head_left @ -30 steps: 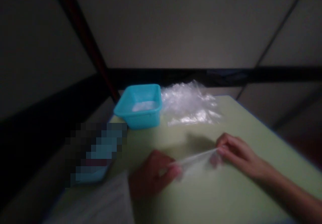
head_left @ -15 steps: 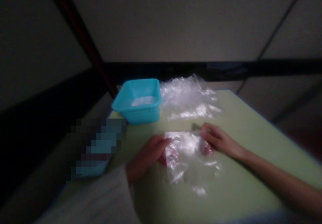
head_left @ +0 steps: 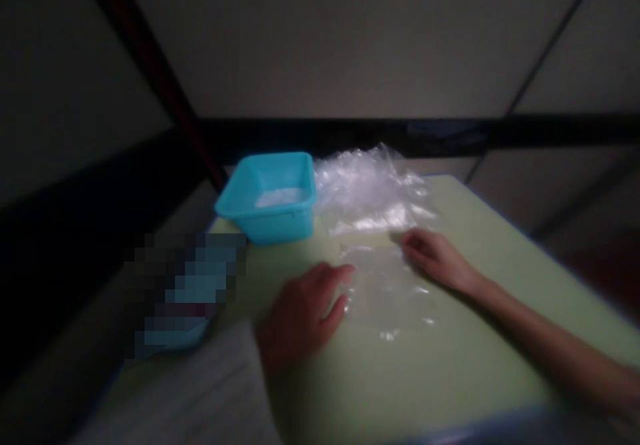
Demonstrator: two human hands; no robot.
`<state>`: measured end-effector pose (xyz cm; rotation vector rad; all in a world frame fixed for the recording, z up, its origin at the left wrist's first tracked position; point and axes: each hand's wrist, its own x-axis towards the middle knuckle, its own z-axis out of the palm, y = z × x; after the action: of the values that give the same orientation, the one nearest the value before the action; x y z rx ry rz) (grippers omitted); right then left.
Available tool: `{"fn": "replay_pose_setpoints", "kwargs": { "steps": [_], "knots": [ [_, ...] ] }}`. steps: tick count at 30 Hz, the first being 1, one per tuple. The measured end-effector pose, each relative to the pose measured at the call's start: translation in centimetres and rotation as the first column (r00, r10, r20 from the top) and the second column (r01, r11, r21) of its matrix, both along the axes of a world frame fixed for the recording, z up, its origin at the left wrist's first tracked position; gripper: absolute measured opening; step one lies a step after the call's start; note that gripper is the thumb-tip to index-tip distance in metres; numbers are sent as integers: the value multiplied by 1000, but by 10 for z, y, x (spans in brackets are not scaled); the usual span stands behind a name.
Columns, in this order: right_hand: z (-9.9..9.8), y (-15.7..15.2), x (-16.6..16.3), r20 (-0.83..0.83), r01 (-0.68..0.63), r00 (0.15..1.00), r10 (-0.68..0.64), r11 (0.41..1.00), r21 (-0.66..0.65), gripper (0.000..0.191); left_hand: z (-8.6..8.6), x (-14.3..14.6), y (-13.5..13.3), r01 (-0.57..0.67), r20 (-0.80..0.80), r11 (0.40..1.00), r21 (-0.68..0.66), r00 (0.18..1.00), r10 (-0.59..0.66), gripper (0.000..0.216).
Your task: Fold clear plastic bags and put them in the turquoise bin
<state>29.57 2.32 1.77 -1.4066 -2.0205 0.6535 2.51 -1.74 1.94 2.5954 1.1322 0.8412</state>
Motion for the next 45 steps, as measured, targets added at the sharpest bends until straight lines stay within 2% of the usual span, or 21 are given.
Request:
{"fn": "replay_pose_setpoints", "kwargs": {
  "steps": [3, 6, 13, 16, 18, 22, 27, 28, 29, 30, 32, 33, 34, 35, 36, 38, 41, 45],
  "knots": [
    [0, 1, 0, 51, -24, 998, 20, 998, 66, 14, 1, 5, -11, 158, -123, 987, 30, 981, -153, 33],
    [4, 0, 0, 90, -45, 995, 39, 997, 68, 12, 3, 7, -16, 203, -217, 979, 22, 957, -193, 37],
    [15, -5, 10, 48, -65, 997, 67, 997, -47, 10, 3, 2, -7, 137, -228, 991, -13, 964, -136, 34],
    [15, -4, 21, -40, -130, 991, 125, 976, -172, 12, 3, -2, -1, 141, -223, 990, -4, 965, -138, 29],
    [14, -5, 25, -141, -226, 971, 191, 926, -302, 14, 3, -4, 4, 143, -230, 990, 15, 964, -136, 28],
    [21, -14, 20, -315, -411, 908, 278, 739, -534, 18, 5, -10, 15, 132, -231, 990, 52, 966, -117, 28],
    [30, -28, 8, -353, -509, 858, 374, 528, -680, 19, 5, -15, 23, 150, -204, 985, 89, 970, -130, 27],
    [31, -29, 9, -361, -520, 850, 385, 493, -698, 21, 5, -15, 24, 144, -188, 985, 98, 974, -124, 28],
    [32, -29, 10, -356, -521, 847, 394, 484, -703, 22, 4, -15, 25, 135, -169, 985, 110, 979, -116, 29],
    [32, -28, 12, -320, -503, 858, 402, 531, -682, 23, 4, -16, 25, 126, -147, 984, 127, 983, -107, 29],
    [32, -24, 15, -183, -409, 910, 373, 733, -543, 22, 3, -16, 26, 108, -92, 977, 181, 991, -92, 29],
    [32, -22, 16, -111, -343, 938, 328, 837, -427, 21, 2, -17, 26, 98, -63, 973, 207, 994, -87, 28],
    [31, -20, 15, -53, -293, 955, 291, 908, -300, 22, 2, -17, 26, 84, -32, 970, 229, 996, -79, 27],
    [31, -17, 13, -12, -279, 959, 282, 942, -188, 28, 2, -18, 26, 64, -1, 968, 244, 998, -66, 26],
    [29, -15, 10, 22, -310, 949, 314, 944, -113, 39, 2, -18, 26, 45, 24, 967, 252, 998, -53, 24],
    [25, -11, 6, 114, -452, 883, 455, 891, -49, 66, 1, -18, 26, 18, 47, 966, 257, 998, -31, 22],
    [16, -6, 4, 242, -576, 770, 591, 806, -135, 96, 1, -18, 26, 18, 43, 964, 267, 999, -30, 20],
    [9, -2, 11, 286, -575, 724, 627, 778, -251, 109, 1, -17, 27, 25, 26, 965, 261, 999, -33, 20]
  ]
}}
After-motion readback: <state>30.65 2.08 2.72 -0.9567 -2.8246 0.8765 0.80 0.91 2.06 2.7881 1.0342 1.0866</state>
